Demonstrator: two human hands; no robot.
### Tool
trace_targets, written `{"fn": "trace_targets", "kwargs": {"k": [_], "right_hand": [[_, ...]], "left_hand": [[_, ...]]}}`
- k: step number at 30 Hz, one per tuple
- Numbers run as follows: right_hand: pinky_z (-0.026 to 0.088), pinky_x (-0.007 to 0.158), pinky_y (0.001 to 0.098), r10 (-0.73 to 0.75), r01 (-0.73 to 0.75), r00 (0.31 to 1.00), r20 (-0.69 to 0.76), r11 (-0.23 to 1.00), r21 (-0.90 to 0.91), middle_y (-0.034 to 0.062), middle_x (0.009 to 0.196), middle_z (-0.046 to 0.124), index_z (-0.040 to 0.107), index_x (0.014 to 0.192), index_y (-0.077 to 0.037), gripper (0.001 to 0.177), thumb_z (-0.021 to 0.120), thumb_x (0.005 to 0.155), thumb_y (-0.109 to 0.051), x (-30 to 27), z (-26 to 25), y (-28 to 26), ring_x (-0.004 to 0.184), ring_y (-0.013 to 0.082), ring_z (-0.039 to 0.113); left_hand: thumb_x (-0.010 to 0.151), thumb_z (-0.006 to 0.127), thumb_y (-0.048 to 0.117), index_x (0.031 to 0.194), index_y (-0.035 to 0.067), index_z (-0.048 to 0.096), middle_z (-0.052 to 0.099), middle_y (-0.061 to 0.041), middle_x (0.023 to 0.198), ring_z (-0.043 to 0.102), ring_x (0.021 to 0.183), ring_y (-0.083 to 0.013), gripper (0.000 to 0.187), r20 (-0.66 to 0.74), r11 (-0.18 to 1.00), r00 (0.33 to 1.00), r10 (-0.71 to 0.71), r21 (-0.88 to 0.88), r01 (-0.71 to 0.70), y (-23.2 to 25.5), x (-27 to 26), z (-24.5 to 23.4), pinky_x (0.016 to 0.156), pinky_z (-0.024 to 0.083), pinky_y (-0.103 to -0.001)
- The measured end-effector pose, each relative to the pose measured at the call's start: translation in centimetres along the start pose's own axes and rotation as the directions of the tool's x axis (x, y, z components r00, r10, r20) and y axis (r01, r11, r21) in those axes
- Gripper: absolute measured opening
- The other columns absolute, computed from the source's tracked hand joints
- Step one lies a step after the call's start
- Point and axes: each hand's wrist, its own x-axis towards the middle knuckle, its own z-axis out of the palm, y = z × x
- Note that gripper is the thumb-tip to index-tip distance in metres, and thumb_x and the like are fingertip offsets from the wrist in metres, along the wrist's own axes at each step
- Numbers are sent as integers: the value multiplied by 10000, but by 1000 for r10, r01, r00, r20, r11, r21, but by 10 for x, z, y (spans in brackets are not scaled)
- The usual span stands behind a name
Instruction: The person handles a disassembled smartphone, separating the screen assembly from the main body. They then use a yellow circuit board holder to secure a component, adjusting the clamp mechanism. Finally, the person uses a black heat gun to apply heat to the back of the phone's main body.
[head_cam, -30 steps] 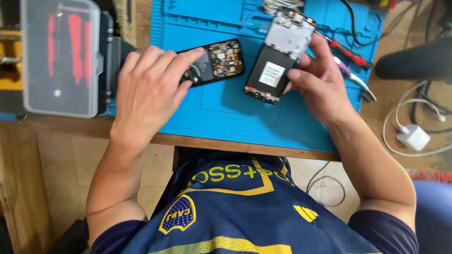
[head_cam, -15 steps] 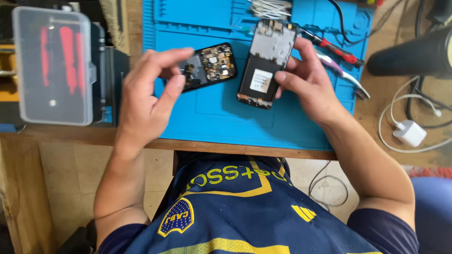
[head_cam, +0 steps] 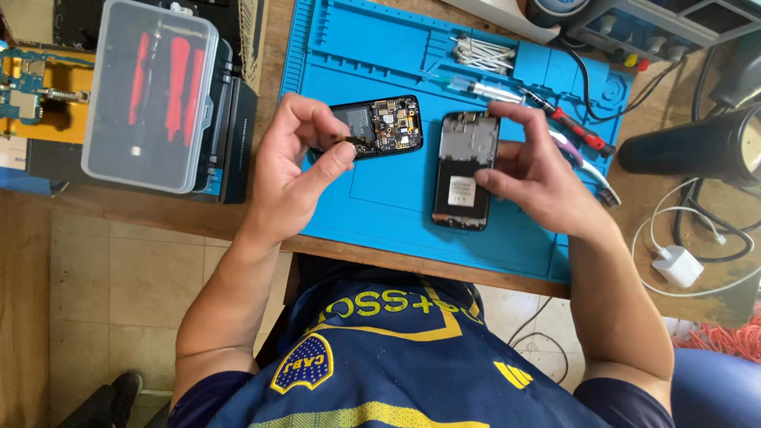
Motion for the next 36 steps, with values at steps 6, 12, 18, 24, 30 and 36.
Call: {"fn": "trace_targets", "kwargs": {"k": [6, 12, 18, 24, 30, 36], "right_hand": [[485, 714, 505, 146, -147, 988, -56, 736, -661, 108, 1074, 811, 253, 1787, -192, 873, 734, 1078, -360, -9, 5, -27, 741, 331, 668], [393, 598, 534, 95, -61, 995, -3, 607, -793, 42, 818, 768, 354, 1787, -204, 789, 692, 1109, -424, -12, 4, -16, 659, 332, 622], [450, 633, 492, 29, -33, 999, -19, 585, -810, 14, 882, 779, 526, 1698, -232, 628, 663, 1124, -449, -13, 2, -18, 669, 300, 667], [474, 648, 504, 20, -18, 1000, -8, 558, -829, -26, 898, 798, 596, 1653, -232, 565, 695, 1126, -410, -11, 1, -14, 734, 299, 727], [452, 635, 487, -87, 49, 996, 0, 561, -827, -9, 882, 762, 624, 1620, -180, 516, 673, 1157, -401, -13, -4, -13, 684, 266, 689], [473, 649, 487, -131, 72, 991, -2, 555, -829, -7, 940, 776, 645, 1608, -163, 484, 695, 1168, -357, -14, -5, -13, 758, 253, 717]], "left_hand": [[1128, 770, 231, 1167, 148, 568, 660, -56, 1158, 714, 923, -143, 221, -32, 999, 999, -17, -41, 15, -6, 0, 4, 920, 580, -281], [1120, 717, 202, 1273, 117, 544, 642, -66, 1109, 701, 916, -169, 246, -80, 998, 997, -6, -62, 1, -4, 2, 2, 851, 608, -288], [1209, 685, 205, 1446, 95, 598, 695, -99, 1212, 704, 1144, -205, 276, -99, 950, 985, 145, 294, -110, 7, 1, -1, 1051, 604, -359], [1189, 705, 47, 1224, 40, 737, 771, -117, 1196, 719, 1142, -333, 48, 22, 795, 950, 311, 541, -273, 6, 7, -7, 1031, 531, -452], [1180, 729, 67, 1175, 48, 733, 781, -98, 1126, 696, 1028, -326, 20, 84, 686, 950, 302, 673, -277, -4, 9, -7, 896, 512, -465], [1192, 795, 89, 1174, 99, 803, 702, -36, 947, 628, 889, -294, 22, 105, 597, 956, 274, 761, -255, -10, 12, -11, 819, 461, -453]]}}
